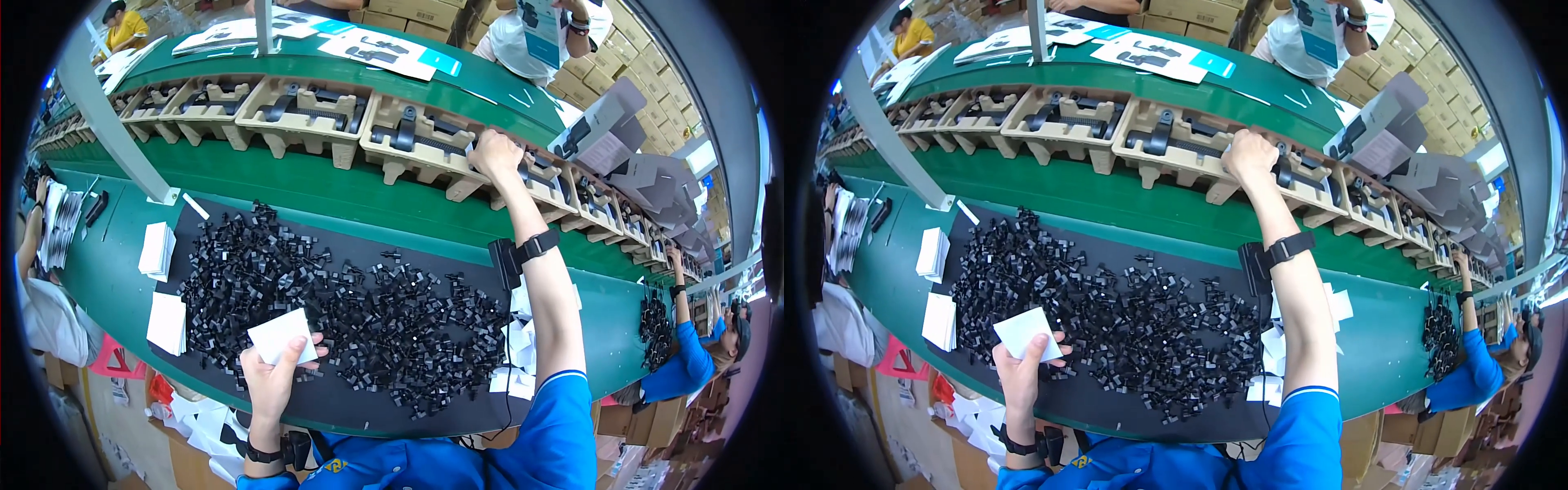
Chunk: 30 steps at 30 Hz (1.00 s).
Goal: Packaging small electronic components into individual plastic bags at a workstation.
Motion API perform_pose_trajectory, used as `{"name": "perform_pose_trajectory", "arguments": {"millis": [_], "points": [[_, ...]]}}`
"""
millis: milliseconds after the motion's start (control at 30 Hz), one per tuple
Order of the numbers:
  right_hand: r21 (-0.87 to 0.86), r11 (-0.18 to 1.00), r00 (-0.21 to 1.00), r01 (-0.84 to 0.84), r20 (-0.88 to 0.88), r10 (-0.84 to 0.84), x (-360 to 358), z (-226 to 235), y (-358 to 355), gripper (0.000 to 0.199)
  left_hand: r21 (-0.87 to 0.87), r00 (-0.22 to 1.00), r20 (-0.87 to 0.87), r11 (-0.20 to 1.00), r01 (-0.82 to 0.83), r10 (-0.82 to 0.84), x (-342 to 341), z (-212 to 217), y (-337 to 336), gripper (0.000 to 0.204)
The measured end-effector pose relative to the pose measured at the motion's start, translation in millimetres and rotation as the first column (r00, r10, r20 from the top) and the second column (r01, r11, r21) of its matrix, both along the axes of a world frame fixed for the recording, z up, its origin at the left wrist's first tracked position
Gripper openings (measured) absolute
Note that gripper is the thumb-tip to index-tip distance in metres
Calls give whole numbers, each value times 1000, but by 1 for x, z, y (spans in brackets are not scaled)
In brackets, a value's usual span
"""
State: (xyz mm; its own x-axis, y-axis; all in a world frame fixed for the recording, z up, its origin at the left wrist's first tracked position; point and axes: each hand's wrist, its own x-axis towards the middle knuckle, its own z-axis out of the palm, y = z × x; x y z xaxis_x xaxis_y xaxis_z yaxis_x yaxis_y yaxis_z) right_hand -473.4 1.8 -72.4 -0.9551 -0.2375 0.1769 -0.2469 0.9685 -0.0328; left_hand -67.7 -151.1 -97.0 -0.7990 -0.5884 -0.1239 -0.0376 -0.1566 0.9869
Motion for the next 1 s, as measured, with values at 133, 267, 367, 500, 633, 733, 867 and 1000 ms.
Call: {"name": "perform_pose_trajectory", "arguments": {"millis": [133, 267, 367, 500, 633, 733, 867, 1000], "points": [[137, 989, 988, -58, -132, 76, 5, 5, 15, 26, -49, 997, 11, 996, 81, -80, 0, 5, 0, 33], [-129, 879, 879, -460, -206, 430, 70, 28, 27, 30, 155, 990, 9, 978, 137, -140, 7, 8, 1, 35], [-300, 569, 600, -766, -16, 800, 195, 56, 18, 65, 361, 969, -101, 899, 246, -224, 4, -6, 15, 37], [-245, 462, 496, -852, -95, 863, 274, 36, 37, 74, 372, 917, -111, 839, 396, -383, -16, 13, 49, 31], [-146, 476, 497, -868, -251, 830, 296, 21, 57, 73, -43, 870, -91, 875, 482, -484, -12, 21, 69, 28], [-41, 542, 514, -839, -382, 768, 310, 19, 72, 71, 6, 886, -88, 889, 457, -455, -9, 20, 83, 27], [144, 586, 455, -798, -495, 741, 320, 19, 94, 71, -22, 850, -112, 857, 515, -514, -7, 20, 97, 27], [103, 597, 484, -795, -486, 728, 326, 18, 110, 66, 70, 857, -201, 866, 496, -475, -4, 20, 120, 30]]}}
